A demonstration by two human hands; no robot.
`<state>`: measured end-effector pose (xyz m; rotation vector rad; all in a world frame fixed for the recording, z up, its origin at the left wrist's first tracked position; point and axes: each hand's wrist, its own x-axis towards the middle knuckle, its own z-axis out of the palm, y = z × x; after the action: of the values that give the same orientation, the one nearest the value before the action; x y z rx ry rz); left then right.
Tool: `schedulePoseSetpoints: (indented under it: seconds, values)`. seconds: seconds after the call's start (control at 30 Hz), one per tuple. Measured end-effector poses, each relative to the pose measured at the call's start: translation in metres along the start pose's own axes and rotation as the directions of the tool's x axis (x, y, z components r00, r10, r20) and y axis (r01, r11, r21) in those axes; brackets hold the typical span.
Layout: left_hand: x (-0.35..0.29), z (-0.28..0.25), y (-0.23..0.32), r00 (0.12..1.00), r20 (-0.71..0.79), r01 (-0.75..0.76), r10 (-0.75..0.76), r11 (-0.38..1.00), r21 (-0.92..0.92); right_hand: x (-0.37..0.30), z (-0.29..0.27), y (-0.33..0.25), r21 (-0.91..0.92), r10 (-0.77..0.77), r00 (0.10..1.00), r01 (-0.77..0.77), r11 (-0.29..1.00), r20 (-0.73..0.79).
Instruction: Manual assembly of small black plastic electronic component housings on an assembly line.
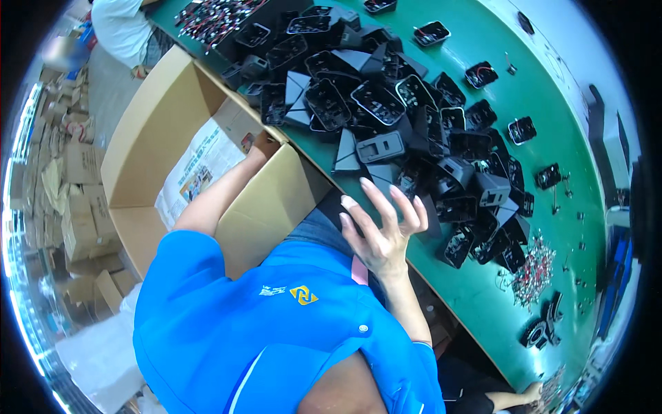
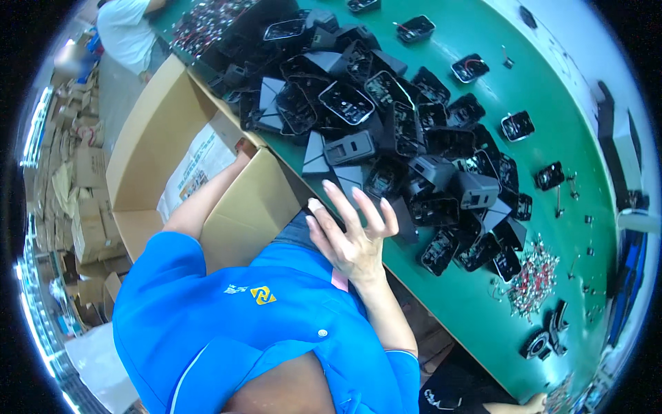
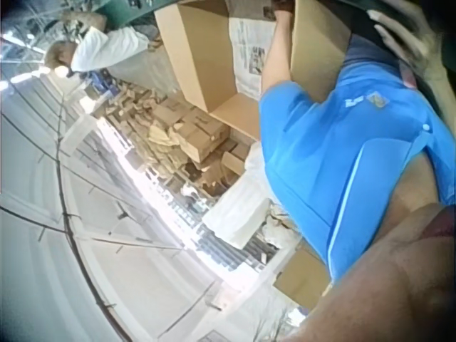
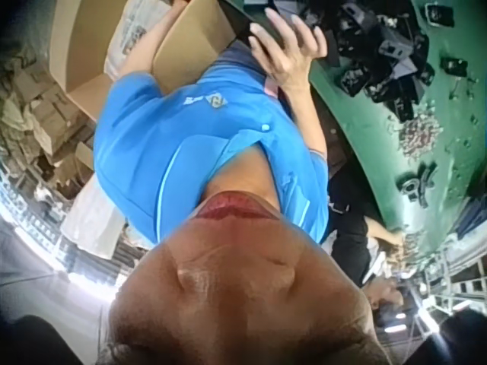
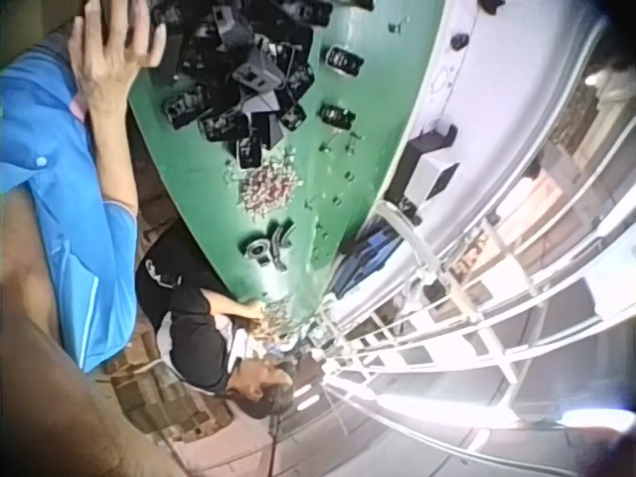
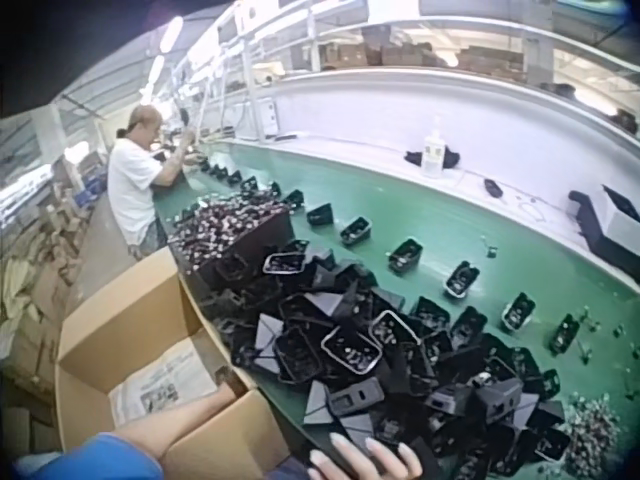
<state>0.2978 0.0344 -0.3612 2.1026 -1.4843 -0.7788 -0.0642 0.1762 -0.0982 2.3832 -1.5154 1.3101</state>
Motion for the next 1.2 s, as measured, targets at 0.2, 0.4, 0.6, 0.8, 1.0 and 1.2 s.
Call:
schedulePoseSetpoints:
  seconds: [0.2, 0.4, 0.6, 0.8, 1.0, 1.2]
  values:
    - [-0.023, -0.020, 0.064, 0.999, -0.035, -0.008, 0.000, 0.977, -0.215, -0.001, 0.005, 0.002, 0.011, 0.031, 0.996, -0.030, 0.999, -0.086]
    - [-0.087, -0.126, 0.107, 0.995, -0.097, -0.069, 0.021, 0.849, -0.524, -0.003, 0.001, 0.009, 0.051, 0.035, 0.995, -0.030, 0.998, -0.092]
    - [-0.145, -0.239, 0.147, 0.977, -0.210, -0.145, -0.029, 0.631, -0.762, -0.004, 0.002, 0.010, 0.238, -0.019, 0.994, 0.044, 0.970, -0.109]
    - [-0.198, -0.222, 0.244, 0.924, -0.054, -0.286, 0.378, 0.592, -0.753, 0.020, -0.016, -0.005, 0.496, -0.095, 0.988, 0.025, 0.868, 0.117]
    - [-0.226, -0.143, 0.329, 0.527, 0.287, -0.613, 0.800, 0.592, -0.523, 0.014, -0.043, -0.027, 0.852, 0.250, 0.960, -0.235, 0.468, 0.128]
    - [-0.243, -0.097, 0.344, 0.156, 0.487, -0.782, 0.860, 0.409, -0.471, -0.004, -0.084, -0.029, 0.843, 0.485, 0.804, -0.492, 0.217, 0.345]
